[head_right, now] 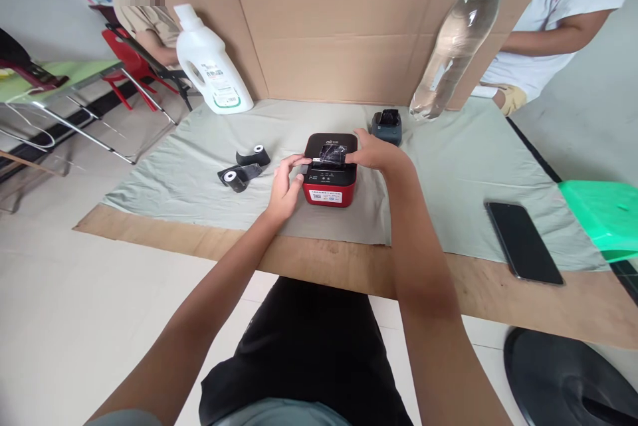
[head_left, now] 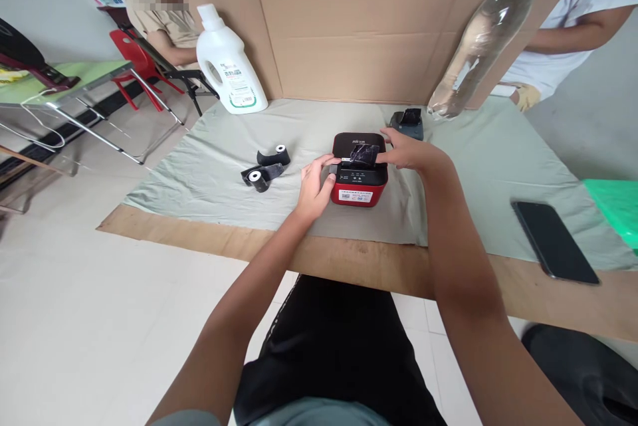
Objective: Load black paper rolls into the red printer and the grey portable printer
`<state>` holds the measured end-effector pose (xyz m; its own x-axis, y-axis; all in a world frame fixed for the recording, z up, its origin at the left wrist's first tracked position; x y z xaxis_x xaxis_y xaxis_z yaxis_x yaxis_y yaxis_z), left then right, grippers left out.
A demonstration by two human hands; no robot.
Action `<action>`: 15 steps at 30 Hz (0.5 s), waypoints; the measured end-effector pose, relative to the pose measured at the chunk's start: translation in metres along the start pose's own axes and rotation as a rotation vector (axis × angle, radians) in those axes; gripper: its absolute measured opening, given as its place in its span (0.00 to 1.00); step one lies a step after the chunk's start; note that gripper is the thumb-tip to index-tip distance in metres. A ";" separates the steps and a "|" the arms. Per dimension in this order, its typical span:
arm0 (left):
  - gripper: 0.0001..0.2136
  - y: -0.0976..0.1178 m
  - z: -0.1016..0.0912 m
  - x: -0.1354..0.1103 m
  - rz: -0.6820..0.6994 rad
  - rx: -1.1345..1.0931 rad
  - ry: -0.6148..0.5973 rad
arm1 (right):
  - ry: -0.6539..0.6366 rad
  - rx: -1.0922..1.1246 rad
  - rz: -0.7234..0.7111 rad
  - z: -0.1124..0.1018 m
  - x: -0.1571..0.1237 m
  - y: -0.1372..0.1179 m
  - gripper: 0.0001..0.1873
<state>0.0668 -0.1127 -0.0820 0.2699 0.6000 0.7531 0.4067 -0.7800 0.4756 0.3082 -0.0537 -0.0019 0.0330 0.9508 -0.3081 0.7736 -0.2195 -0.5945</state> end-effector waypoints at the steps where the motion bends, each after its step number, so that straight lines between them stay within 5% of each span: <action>1: 0.23 -0.001 0.000 0.000 -0.004 0.001 -0.007 | -0.041 0.063 0.025 0.004 0.000 0.003 0.46; 5: 0.26 -0.003 0.005 -0.003 -0.025 -0.110 -0.016 | 0.021 0.387 0.035 0.030 -0.010 0.018 0.46; 8: 0.38 -0.004 0.016 -0.009 -0.124 -0.306 -0.004 | 0.129 0.604 -0.152 0.056 -0.031 0.031 0.38; 11: 0.49 -0.004 0.029 -0.010 -0.213 -0.469 -0.064 | 0.128 0.477 -0.345 0.077 -0.054 0.037 0.47; 15: 0.51 -0.014 0.032 0.010 -0.231 -0.561 -0.061 | 0.202 0.333 -0.424 0.067 -0.050 0.027 0.53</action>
<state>0.0916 -0.0901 -0.0961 0.2855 0.7611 0.5825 -0.0569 -0.5932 0.8030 0.2848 -0.1214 -0.0527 -0.0911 0.9864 0.1367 0.5053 0.1641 -0.8472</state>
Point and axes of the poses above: each hand's wrist, its own x-axis towards the middle knuckle, its own z-axis out of the palm, y = z × x, the point moved 3 cm from there along x, towards the middle knuckle, and after that the axes turned 14 degrees about z, right-handed, at the moved point
